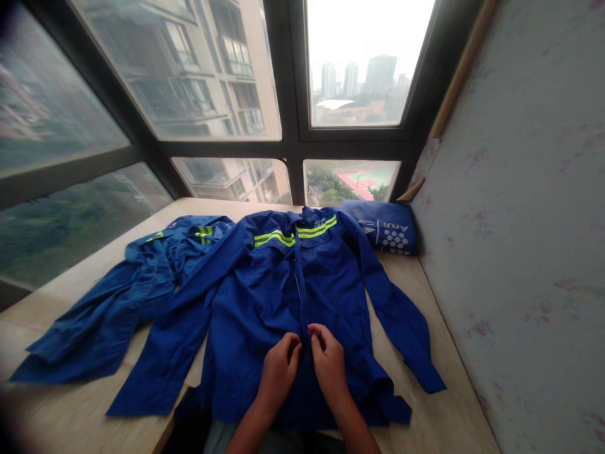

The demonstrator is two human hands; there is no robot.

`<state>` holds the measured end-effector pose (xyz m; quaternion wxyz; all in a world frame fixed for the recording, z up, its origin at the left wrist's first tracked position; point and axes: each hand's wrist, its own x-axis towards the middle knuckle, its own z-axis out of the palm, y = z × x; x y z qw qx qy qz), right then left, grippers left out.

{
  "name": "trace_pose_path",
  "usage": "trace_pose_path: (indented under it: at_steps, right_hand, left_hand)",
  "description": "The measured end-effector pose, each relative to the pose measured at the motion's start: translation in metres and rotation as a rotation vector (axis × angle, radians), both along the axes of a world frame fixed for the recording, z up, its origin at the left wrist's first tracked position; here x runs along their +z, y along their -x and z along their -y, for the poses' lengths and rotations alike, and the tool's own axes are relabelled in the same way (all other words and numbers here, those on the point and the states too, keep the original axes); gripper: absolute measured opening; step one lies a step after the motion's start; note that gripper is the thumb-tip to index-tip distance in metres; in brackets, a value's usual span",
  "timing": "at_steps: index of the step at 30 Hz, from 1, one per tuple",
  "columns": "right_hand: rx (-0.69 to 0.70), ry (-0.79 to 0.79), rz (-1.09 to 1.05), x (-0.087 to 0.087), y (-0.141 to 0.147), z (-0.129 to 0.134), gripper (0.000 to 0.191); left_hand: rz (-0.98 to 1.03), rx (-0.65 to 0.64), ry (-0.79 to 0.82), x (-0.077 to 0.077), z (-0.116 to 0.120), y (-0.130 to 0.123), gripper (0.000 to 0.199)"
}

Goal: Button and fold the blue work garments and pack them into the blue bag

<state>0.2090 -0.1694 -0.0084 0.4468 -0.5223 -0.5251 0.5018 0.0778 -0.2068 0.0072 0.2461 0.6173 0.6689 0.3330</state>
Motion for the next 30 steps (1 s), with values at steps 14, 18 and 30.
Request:
trace_pose_path:
  at_steps: [14,18,30]
  right_hand:
    - [0.049,-0.123,0.032,-0.006,0.000,0.005,0.019]
    - [0.081,-0.201,0.129,-0.003,0.000,0.007,0.019]
    - [0.077,-0.259,0.184,-0.003,0.002,0.012,0.018]
  left_hand:
    - [0.233,-0.004,-0.040,-0.003,0.002,0.003,0.016]
    - [0.294,0.024,0.016,0.001,-0.001,0.005,0.017]
    - [0.387,0.081,0.077,-0.004,-0.005,0.006,0.024]
